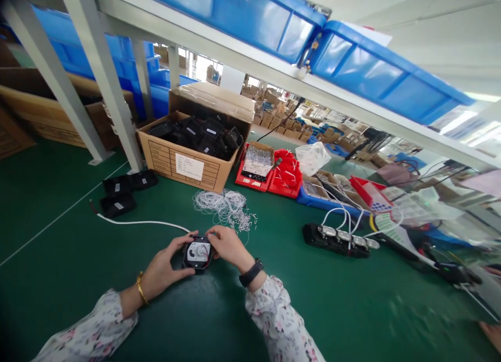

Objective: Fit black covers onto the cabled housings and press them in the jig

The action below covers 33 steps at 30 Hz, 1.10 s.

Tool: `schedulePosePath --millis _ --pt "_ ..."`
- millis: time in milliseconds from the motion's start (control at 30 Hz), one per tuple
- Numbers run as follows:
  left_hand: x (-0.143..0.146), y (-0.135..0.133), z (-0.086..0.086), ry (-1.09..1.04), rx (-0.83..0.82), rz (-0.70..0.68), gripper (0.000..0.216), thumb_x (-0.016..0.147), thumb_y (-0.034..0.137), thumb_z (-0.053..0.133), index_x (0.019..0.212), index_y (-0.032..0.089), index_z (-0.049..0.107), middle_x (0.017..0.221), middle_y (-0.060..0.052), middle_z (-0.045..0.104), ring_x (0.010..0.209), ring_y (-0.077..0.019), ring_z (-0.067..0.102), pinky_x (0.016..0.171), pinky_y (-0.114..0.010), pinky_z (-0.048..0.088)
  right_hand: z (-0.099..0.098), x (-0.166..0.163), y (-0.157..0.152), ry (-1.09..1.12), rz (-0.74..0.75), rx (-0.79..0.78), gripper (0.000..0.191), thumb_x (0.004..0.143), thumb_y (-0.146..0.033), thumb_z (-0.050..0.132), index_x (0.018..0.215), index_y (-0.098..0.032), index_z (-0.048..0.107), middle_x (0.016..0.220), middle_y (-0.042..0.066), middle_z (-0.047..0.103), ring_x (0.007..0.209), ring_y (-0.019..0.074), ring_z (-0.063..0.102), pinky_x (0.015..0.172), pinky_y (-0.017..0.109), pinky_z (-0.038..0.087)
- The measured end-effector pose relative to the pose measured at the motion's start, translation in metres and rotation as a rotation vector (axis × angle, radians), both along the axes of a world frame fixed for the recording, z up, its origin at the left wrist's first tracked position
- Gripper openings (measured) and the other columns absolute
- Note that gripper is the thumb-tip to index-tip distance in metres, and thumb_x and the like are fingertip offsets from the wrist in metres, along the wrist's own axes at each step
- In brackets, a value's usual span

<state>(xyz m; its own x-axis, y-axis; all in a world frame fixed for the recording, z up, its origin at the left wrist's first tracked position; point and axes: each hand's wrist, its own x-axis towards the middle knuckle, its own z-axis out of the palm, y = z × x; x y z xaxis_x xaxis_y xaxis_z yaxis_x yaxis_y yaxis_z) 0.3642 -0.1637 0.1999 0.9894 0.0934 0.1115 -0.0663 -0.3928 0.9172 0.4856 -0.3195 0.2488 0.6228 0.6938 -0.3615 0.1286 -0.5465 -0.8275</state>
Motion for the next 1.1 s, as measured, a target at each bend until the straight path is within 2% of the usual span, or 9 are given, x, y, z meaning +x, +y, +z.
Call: schedulePosePath --millis 167,300,433,633,833,967,1033,1100 --pt "-0.002 -0.002 0.001 0.011 -0.009 -0.008 0.054 0.064 0.02 0.072 0.109 0.024 0.044 0.135 -0.009 0.046 0.121 -0.0241 0.046 0.102 -0.046 0.04 0.011 0.001 -0.003 -0.235 0.163 -0.03 0.028 0.085 -0.015 0.038 0.097 -0.018 0.064 0.085 0.003 0.065 0.062 0.011 0.058 0.056 0.02 0.045" --pt "-0.003 -0.001 -0.003 -0.006 0.067 -0.01 0.07 0.065 0.021 0.072 0.126 0.028 0.037 0.135 -0.006 0.046 0.123 -0.0227 0.044 0.105 -0.044 0.037 0.013 -0.001 -0.004 -0.272 0.188 -0.018 0.028 0.087 -0.018 0.039 0.097 -0.018 0.065 0.083 0.003 0.065 0.061 0.0112 0.057 0.056 0.02 0.044" --pt "-0.003 0.002 -0.008 -0.044 0.157 -0.032 0.075 0.067 0.025 0.071 0.132 0.032 0.034 0.137 -0.002 0.044 0.126 -0.0223 0.041 0.107 -0.043 0.034 0.009 -0.001 -0.004 -0.202 0.123 0.018 0.025 0.086 -0.021 0.042 0.097 -0.019 0.064 0.083 0.003 0.064 0.057 0.0108 0.056 0.049 0.019 0.044" --pt "-0.002 0.003 -0.012 -0.089 0.276 -0.042 0.081 0.069 0.028 0.071 0.137 0.03 0.027 0.139 -0.002 0.041 0.126 -0.0232 0.04 0.107 -0.041 0.034 -0.006 0.006 -0.007 0.117 0.031 0.113 0.025 0.086 -0.028 0.045 0.101 -0.018 0.063 0.078 0.002 0.062 0.059 0.0119 0.059 0.05 0.022 0.051" --pt "-0.002 0.002 -0.014 -0.092 0.316 -0.009 0.08 0.073 0.029 0.067 0.14 0.029 0.022 0.141 -0.003 0.038 0.128 -0.0216 0.037 0.107 -0.038 0.032 -0.024 -0.01 -0.006 -0.028 -0.127 0.221 0.029 0.089 -0.037 0.042 0.1 -0.019 0.061 0.095 0.006 0.061 0.071 0.0155 0.062 0.052 0.022 0.052" --pt "-0.005 -0.001 -0.016 -0.125 0.266 -0.01 0.074 0.076 0.032 0.062 0.139 0.025 0.024 0.141 -0.005 0.037 0.129 -0.0232 0.035 0.108 -0.038 0.031 -0.031 -0.022 -0.007 0.161 -0.25 0.194 0.039 0.089 -0.049 0.037 0.094 -0.015 0.056 0.077 0.006 0.06 0.058 0.0163 0.062 0.046 0.025 0.052" --pt "-0.004 -0.004 -0.013 -0.141 0.17 0.033 0.061 0.084 0.036 0.048 0.139 0.021 0.026 0.139 -0.007 0.04 0.128 -0.0223 0.038 0.107 -0.037 0.032 -0.033 -0.025 -0.005 0.295 -0.279 0.211 0.043 0.088 -0.053 0.035 0.096 -0.013 0.05 0.07 0.005 0.06 0.051 0.0166 0.062 0.042 0.026 0.051" --pt "0.002 -0.007 -0.005 -0.092 0.036 0.146 0.049 0.09 0.036 0.032 0.135 0.016 0.034 0.131 -0.01 0.05 0.121 -0.0209 0.046 0.102 -0.036 0.038 -0.036 -0.027 -0.003 0.382 -0.316 0.259 0.047 0.086 -0.056 0.037 0.1 -0.013 0.045 0.069 0.006 0.061 0.048 0.0174 0.062 0.039 0.025 0.051"
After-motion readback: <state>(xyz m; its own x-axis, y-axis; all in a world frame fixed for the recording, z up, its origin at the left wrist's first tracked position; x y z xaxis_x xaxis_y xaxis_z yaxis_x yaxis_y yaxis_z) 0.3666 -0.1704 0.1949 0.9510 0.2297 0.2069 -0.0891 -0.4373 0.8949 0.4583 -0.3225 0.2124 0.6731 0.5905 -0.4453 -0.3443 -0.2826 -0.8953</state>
